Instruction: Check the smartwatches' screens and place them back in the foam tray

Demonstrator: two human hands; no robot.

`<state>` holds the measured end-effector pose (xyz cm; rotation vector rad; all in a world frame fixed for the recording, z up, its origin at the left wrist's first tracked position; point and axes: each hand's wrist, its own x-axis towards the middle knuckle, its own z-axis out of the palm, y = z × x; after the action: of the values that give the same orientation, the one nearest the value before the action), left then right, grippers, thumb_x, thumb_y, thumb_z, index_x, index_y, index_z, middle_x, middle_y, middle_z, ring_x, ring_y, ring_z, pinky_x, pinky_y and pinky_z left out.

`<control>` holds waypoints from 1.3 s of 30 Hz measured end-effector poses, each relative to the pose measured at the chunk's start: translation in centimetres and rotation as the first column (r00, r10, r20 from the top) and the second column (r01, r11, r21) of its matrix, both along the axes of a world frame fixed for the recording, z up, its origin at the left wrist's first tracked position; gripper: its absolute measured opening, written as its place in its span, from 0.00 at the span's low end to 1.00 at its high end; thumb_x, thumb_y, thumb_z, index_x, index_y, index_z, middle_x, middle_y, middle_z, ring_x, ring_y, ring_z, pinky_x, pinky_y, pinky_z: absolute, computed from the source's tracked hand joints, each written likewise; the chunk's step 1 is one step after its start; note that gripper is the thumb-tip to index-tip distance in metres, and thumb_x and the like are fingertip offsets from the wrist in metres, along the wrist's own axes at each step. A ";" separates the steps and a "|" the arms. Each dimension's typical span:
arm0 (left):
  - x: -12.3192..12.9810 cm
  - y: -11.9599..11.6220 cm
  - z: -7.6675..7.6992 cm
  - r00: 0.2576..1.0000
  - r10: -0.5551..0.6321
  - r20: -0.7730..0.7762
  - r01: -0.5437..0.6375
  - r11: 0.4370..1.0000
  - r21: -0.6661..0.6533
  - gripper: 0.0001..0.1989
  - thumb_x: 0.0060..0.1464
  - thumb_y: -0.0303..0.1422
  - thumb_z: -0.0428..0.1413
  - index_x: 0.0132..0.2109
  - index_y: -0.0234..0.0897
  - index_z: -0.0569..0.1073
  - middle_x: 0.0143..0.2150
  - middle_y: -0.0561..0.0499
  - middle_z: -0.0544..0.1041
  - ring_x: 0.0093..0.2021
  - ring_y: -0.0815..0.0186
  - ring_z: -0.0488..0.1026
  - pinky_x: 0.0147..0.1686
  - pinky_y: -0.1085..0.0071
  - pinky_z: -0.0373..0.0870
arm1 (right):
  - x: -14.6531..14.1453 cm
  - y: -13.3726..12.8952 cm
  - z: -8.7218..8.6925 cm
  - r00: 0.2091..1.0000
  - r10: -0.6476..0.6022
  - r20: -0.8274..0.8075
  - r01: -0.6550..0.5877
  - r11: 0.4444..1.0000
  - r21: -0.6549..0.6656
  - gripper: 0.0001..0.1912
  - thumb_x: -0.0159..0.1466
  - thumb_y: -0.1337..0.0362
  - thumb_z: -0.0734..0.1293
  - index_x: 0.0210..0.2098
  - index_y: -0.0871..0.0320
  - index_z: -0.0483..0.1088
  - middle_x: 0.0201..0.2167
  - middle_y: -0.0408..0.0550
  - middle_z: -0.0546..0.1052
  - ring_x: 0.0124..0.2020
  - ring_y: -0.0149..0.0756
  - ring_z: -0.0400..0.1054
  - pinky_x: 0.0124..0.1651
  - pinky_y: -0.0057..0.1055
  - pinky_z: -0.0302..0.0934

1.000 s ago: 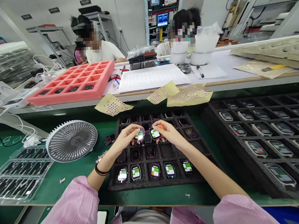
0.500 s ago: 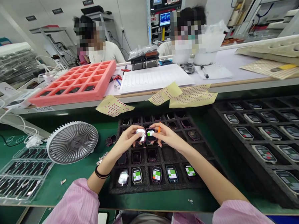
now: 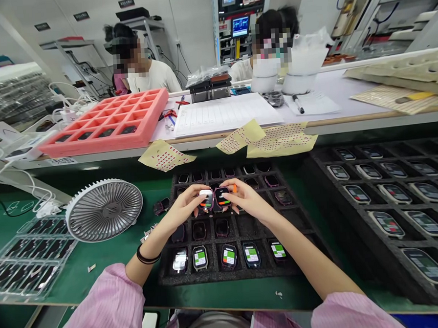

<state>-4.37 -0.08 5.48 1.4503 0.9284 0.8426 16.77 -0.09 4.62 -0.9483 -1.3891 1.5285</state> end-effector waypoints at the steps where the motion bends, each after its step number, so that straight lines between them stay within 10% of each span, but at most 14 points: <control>1: -0.1 -0.1 0.2 1.000 -0.017 0.006 0.018 1.000 -0.007 0.19 0.55 0.39 0.58 0.51 0.36 0.68 0.43 0.47 0.72 0.32 0.71 0.71 0.20 0.80 0.62 | 0.0 0.0 0.0 1.000 0.009 -0.013 -0.010 1.000 -0.002 0.19 0.57 0.57 0.72 0.43 0.56 0.65 0.34 0.45 0.73 0.24 0.30 0.71 0.18 0.23 0.57; 8: -1.4 -0.7 2.0 0.952 -0.196 0.234 0.209 0.977 -0.030 0.27 0.46 0.26 0.65 0.54 0.42 0.68 0.50 0.48 0.71 0.45 0.66 0.72 0.41 0.72 0.72 | 1.0 -0.3 1.0 0.980 0.138 -0.141 -0.144 0.989 -0.029 0.27 0.49 0.67 0.77 0.45 0.55 0.66 0.33 0.45 0.74 0.29 0.34 0.73 0.17 0.22 0.58; 14: -1.6 -0.9 2.1 0.971 -0.151 0.185 0.143 0.988 0.059 0.25 0.49 0.27 0.64 0.53 0.42 0.67 0.53 0.47 0.69 0.45 0.67 0.72 0.43 0.71 0.72 | 1.3 -0.5 1.5 0.984 0.132 -0.116 -0.133 0.991 0.004 0.26 0.50 0.65 0.77 0.45 0.54 0.65 0.38 0.49 0.76 0.28 0.34 0.72 0.17 0.23 0.57; 24: -0.7 -0.6 1.2 1.000 0.012 -0.018 -0.009 0.990 0.140 0.21 0.53 0.35 0.61 0.53 0.38 0.67 0.49 0.46 0.71 0.40 0.68 0.72 0.39 0.72 0.70 | 0.4 -0.1 0.0 0.999 -0.007 0.050 0.000 0.991 0.137 0.25 0.51 0.62 0.76 0.45 0.53 0.63 0.39 0.46 0.73 0.37 0.35 0.72 0.38 0.33 0.69; 39: -0.4 -0.1 0.5 0.999 0.036 0.024 -0.039 0.992 0.122 0.17 0.58 0.40 0.54 0.51 0.36 0.68 0.49 0.45 0.72 0.34 0.70 0.71 0.24 0.78 0.66 | 0.1 -0.5 0.8 1.000 -0.003 -0.001 0.003 0.996 0.092 0.19 0.58 0.56 0.71 0.45 0.55 0.64 0.39 0.48 0.71 0.30 0.33 0.72 0.21 0.25 0.59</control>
<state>-4.77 -0.20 6.01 1.5302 0.9032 0.9552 16.92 -0.55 5.39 -0.8928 -1.4436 1.4498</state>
